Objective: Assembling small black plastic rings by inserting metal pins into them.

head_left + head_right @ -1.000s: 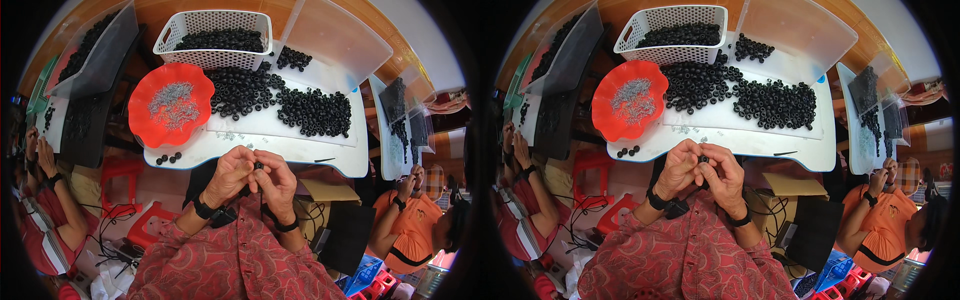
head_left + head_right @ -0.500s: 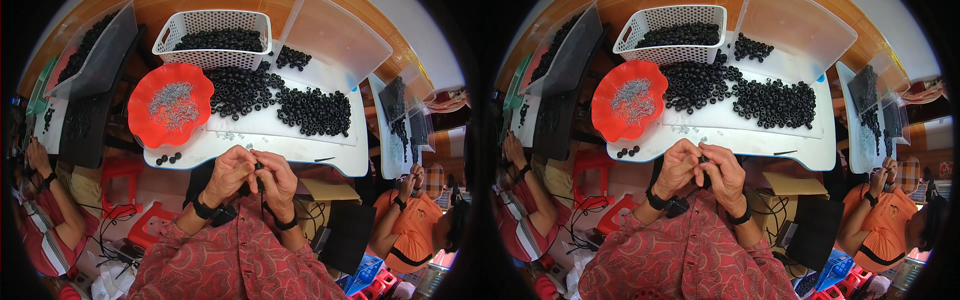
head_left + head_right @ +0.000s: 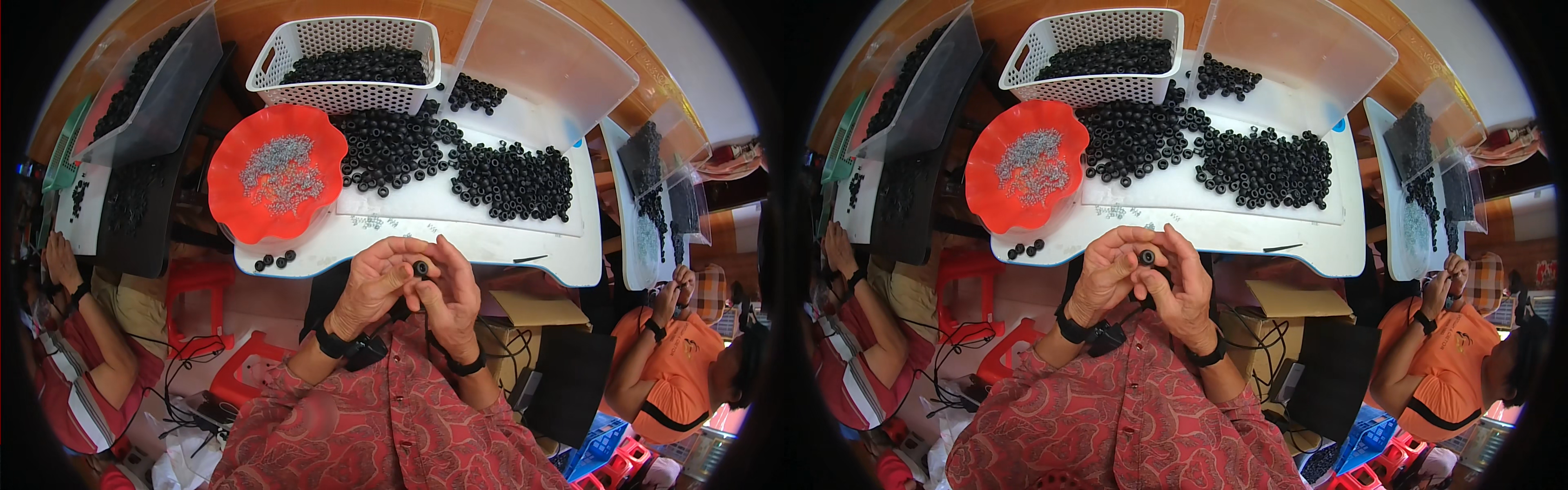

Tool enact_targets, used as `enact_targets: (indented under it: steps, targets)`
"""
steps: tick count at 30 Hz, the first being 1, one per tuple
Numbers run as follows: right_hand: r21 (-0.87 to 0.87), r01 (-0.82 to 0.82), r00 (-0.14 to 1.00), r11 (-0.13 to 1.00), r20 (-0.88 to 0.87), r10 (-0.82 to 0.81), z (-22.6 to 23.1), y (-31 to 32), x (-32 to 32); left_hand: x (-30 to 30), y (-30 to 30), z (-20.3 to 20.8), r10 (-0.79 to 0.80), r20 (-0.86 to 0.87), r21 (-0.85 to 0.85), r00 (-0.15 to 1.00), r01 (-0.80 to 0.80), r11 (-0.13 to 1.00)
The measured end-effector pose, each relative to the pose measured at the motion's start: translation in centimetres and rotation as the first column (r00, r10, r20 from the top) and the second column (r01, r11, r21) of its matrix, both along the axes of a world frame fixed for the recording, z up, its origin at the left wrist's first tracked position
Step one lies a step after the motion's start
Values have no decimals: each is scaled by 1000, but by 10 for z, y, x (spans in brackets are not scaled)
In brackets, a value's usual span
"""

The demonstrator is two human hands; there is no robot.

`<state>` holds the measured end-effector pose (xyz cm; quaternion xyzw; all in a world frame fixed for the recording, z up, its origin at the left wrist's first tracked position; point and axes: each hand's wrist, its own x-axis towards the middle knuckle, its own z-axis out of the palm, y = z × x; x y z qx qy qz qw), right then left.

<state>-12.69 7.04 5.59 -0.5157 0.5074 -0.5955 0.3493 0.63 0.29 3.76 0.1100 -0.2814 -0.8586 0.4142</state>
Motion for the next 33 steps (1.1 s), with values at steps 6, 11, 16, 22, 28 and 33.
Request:
enact_targets:
  steps: [6,11,16,22,28,33]
  targets:
    - [131,-125,983,983,150,105,0,-6,4,-2,3,-15,35,52,-58,998,-32,998]
    - [197,-151,973,969,201,111,-2,-12,10,-4,5,-14,23,37,-9,999,-23,1000]
    - [280,-212,921,936,377,96,-1,-14,12,-2,4,-15,23,19,26,1000,-24,999]
    - [285,-201,941,937,321,104,6,-21,10,-2,6,-7,14,14,40,1000,-14,999]
    - [279,-185,917,942,393,64,-2,-23,13,-4,5,-8,59,50,61,997,-62,996]
    - [214,-202,928,956,354,117,0,-26,10,-7,2,-10,106,33,6,994,-107,994]
